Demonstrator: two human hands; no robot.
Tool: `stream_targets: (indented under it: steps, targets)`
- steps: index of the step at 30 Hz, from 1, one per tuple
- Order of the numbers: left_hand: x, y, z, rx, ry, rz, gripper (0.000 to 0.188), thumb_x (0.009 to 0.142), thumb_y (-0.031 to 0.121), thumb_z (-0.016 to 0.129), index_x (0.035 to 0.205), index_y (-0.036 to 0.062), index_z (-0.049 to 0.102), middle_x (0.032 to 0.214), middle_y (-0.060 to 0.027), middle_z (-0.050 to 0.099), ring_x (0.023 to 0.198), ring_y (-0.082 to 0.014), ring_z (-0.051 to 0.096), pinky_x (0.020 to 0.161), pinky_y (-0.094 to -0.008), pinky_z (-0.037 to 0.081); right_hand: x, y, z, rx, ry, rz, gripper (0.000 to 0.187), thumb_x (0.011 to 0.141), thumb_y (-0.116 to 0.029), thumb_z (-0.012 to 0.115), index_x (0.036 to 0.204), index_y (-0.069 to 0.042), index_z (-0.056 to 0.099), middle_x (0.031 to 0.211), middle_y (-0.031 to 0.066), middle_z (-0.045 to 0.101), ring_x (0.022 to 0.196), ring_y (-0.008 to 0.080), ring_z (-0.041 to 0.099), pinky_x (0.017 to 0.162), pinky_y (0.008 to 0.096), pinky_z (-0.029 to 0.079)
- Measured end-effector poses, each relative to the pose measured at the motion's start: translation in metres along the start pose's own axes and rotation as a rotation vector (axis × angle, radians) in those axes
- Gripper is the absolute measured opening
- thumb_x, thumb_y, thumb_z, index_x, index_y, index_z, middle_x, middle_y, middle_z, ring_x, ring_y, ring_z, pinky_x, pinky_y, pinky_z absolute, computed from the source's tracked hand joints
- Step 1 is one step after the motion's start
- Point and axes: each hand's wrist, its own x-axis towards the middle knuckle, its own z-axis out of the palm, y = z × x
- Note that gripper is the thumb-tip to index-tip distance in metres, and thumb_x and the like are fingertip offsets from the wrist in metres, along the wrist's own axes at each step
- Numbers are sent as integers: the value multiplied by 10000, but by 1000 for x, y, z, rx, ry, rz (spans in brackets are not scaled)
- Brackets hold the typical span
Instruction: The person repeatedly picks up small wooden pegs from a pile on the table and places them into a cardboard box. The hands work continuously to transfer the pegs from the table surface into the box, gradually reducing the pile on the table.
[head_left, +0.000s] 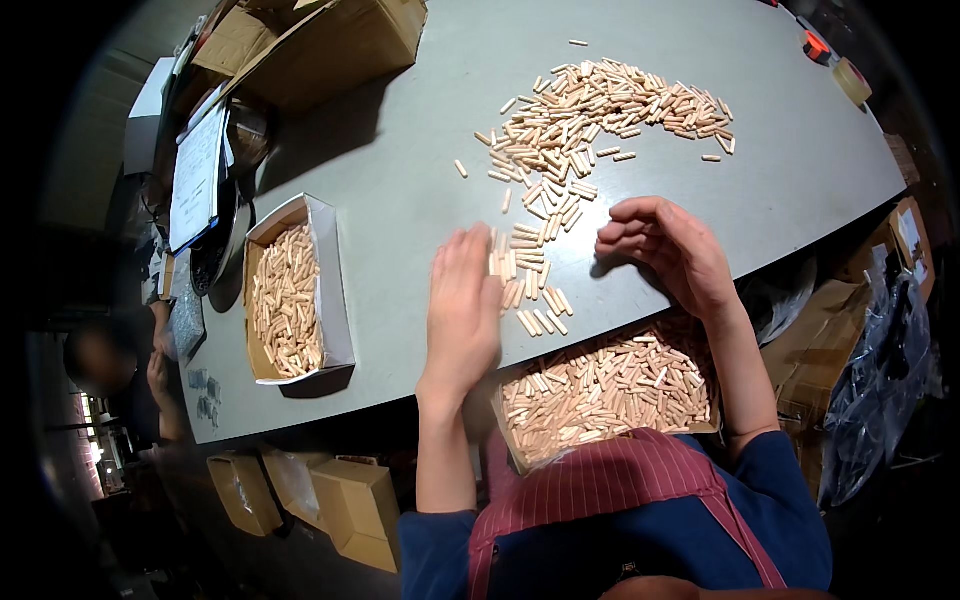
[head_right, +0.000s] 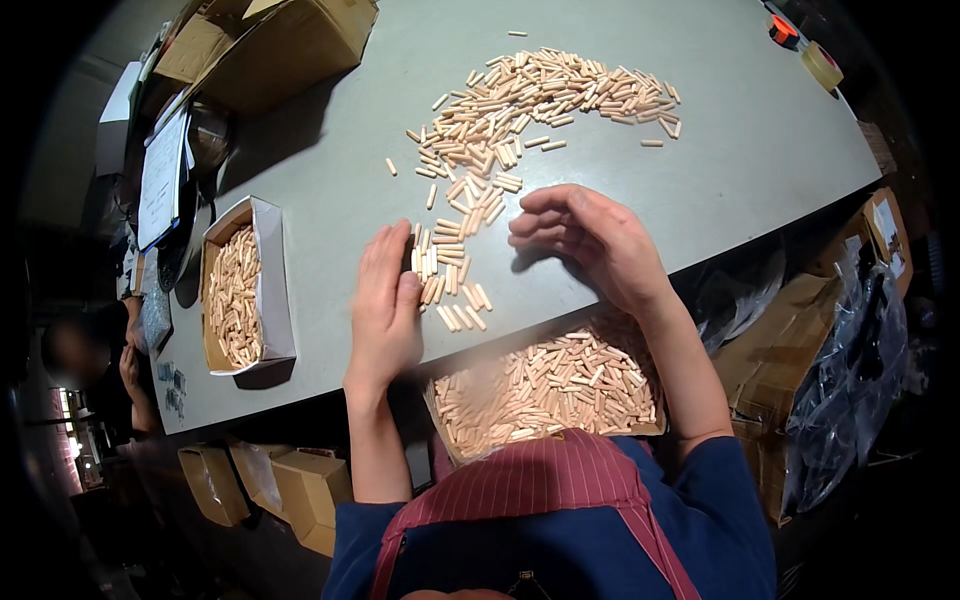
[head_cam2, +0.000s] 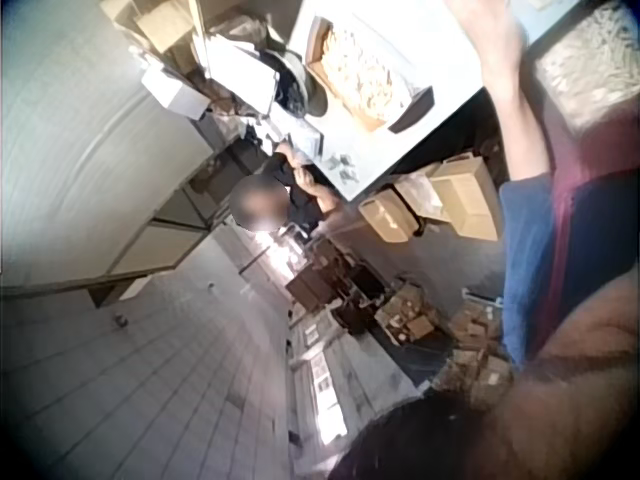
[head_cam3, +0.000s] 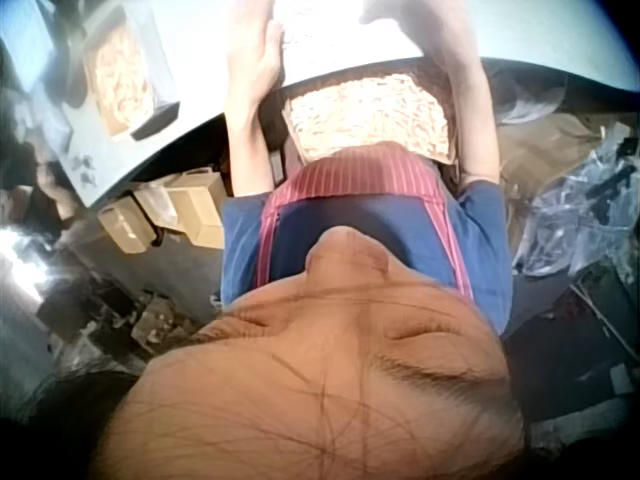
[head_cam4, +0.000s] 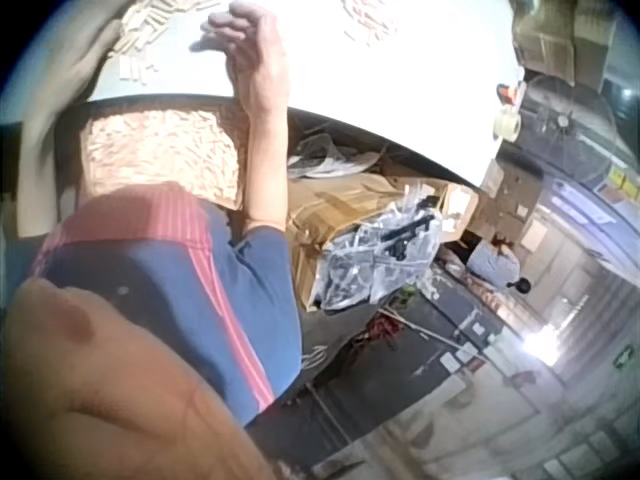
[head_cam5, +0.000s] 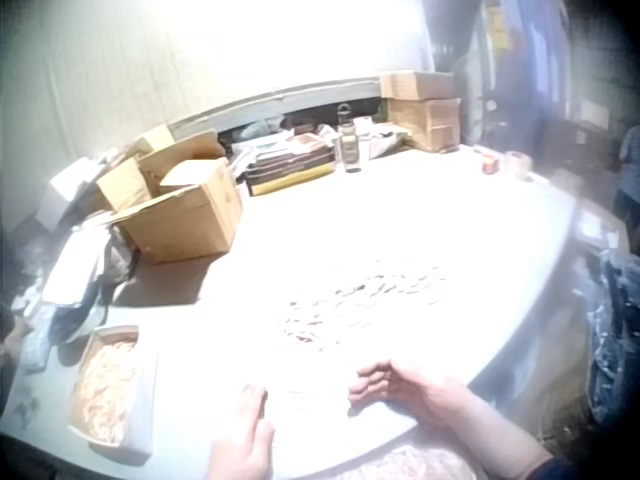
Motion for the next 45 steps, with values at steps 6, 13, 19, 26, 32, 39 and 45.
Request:
stream_targets:
  steps: [6, 13, 19, 26, 32, 39, 45]
  targets:
    - [1, 12, 9, 307, -191, 225, 893, 1038, 496, 656, 1680, -51, 360, 1711, -287, 418, 1613, -462, 363, 1342, -594, 194, -1, 6, 10, -213, 76, -26, 467, 1201, -321, 493, 1458, 43, 635, 1401, 154, 707, 1321, 247, 674, 1183, 404, 501]
    - [0, 30, 9, 248, -315, 323, 915, 1067, 593, 607, 1686, -39, 372, 1746, -253, 391, 1631, -423, 357, 1352, -573, 193, -1, 8, 8, -450, 13, -130, 460, 1200, -317, 503, 1500, 6, 634, 1545, 100, 626, 1454, 190, 546, 1248, 346, 387]
    - [-13, 6, 0, -1008, 219, -219, 571, 1217, 394, 418, 1507, -78, 555, 1526, -224, 624, 1452, -313, 579, 1265, -481, 425, -4, 6, 6, -633, -150, -122, 574, 1180, -398, 534, 1598, -6, 550, 1610, 153, 579, 1502, 257, 524, 1262, 390, 386]
    - [-16, 12, 1, -856, 289, -274, 431, 1206, 271, 440, 1318, -76, 670, 1309, -209, 755, 1259, -270, 714, 1184, -427, 508, -5, 2, -1, -526, -450, 10, 744, 1129, -607, 541, 1534, 14, 607, 1405, 179, 727, 1290, 298, 707, 1133, 423, 537]
    - [-15, 9, 1, -832, 241, -230, 464, 1215, 301, 419, 1382, -54, 666, 1389, -163, 724, 1253, -244, 681, 1138, -400, 507, -7, 4, 5, -204, -116, 28, 742, 1145, -603, 483, 1429, 64, 643, 1320, 196, 740, 1234, 305, 735, 1119, 446, 568]
    - [-6, 9, 10, -214, -186, 84, 732, 1209, 513, 294, 1676, -44, 382, 1659, -203, 527, 1581, -299, 437, 1328, -482, 258, -2, 9, 6, -314, -111, -59, 727, 1160, -551, 503, 1559, 56, 531, 1530, 195, 614, 1457, 305, 584, 1265, 454, 436]
    - [-3, 12, 1, -498, -546, 70, 850, 1167, 639, 298, 1698, -21, 368, 1700, -171, 502, 1617, -286, 400, 1356, -506, 205, -5, 11, 5, -248, -137, -25, 694, 1170, -510, 511, 1568, 58, 524, 1538, 169, 618, 1483, 276, 556, 1281, 432, 408]
